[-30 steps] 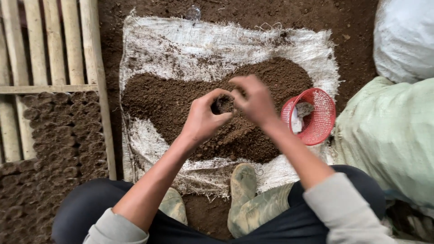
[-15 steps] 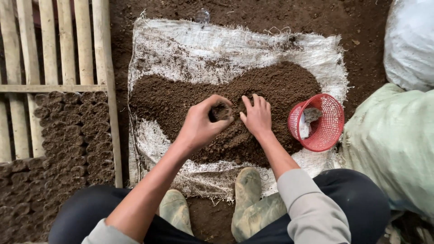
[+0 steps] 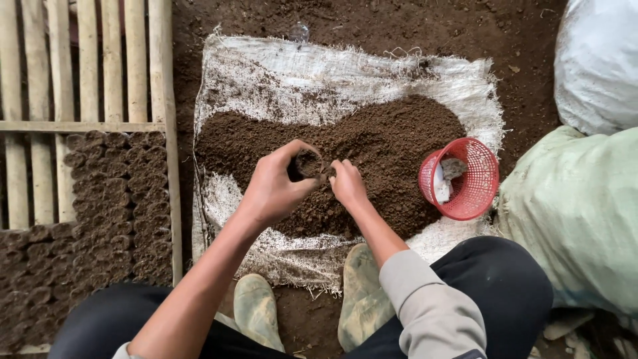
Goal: Filling small plastic bags with soil and arranging them in a wooden tray for seedlings
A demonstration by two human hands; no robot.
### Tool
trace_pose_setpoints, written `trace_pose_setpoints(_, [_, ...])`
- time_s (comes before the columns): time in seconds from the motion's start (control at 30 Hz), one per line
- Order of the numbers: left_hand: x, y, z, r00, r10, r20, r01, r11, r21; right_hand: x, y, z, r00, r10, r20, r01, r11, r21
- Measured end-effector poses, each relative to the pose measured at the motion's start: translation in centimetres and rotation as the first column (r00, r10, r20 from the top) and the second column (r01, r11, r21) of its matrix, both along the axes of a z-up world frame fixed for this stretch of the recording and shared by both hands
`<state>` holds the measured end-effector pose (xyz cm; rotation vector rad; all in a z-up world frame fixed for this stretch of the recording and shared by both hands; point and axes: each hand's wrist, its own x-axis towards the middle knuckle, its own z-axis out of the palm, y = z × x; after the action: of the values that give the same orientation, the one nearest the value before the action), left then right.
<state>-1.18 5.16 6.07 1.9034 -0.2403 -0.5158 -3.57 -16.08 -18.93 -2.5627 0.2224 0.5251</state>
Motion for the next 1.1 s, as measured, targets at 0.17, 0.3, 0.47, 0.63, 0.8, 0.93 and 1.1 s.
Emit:
trace_pose_setpoints(0.17, [-2.1,-0.9,2.4,1.000,0.002,0.000,-0.002,1.000,-0.003,1.4,-1.3,-0.2,0.994,0.039,-0.105,-0.037,0.999,0.028])
trace_pose_setpoints(0.3, [-3.4,-1.7,2.3,0.999,0.030,0.023,-0.029,0.999,-0.023,3.1,-1.7,9.0,0.993,0.021,-0.120,-0.010,0.995,0.095])
trace_pose_setpoints(0.47, [-5.5,-1.9,2.2,0.992,0.107,0.066,-0.105,0.994,-0.021,3.2,-1.1,23.4,0.990,0.099,-0.098,-0.085,0.986,0.143])
trace_pose_setpoints(0.63, [-7.1,-1.7,4.1,0.986,0.163,0.045,-0.162,0.987,-0.016,1.0,1.2,35.6,0.988,0.150,-0.027,-0.139,0.962,0.235])
trace_pose_setpoints(0.8, [-6.4,-1.8,2.8,0.978,0.193,0.085,-0.195,0.981,0.022,-1.5,3.5,43.1,0.974,0.224,-0.036,-0.208,0.947,0.246])
trace_pose_setpoints(0.93, [-5.9,-2.7,2.4,0.979,0.178,0.101,-0.181,0.983,0.023,-1.4,3.8,43.1,0.963,0.266,-0.041,-0.252,0.945,0.210])
trace_pose_setpoints(1.1, [-4.8,-3.1,2.3,0.979,0.201,0.043,-0.199,0.979,-0.051,-0.5,3.4,42.0,0.952,0.300,-0.054,-0.291,0.948,0.130])
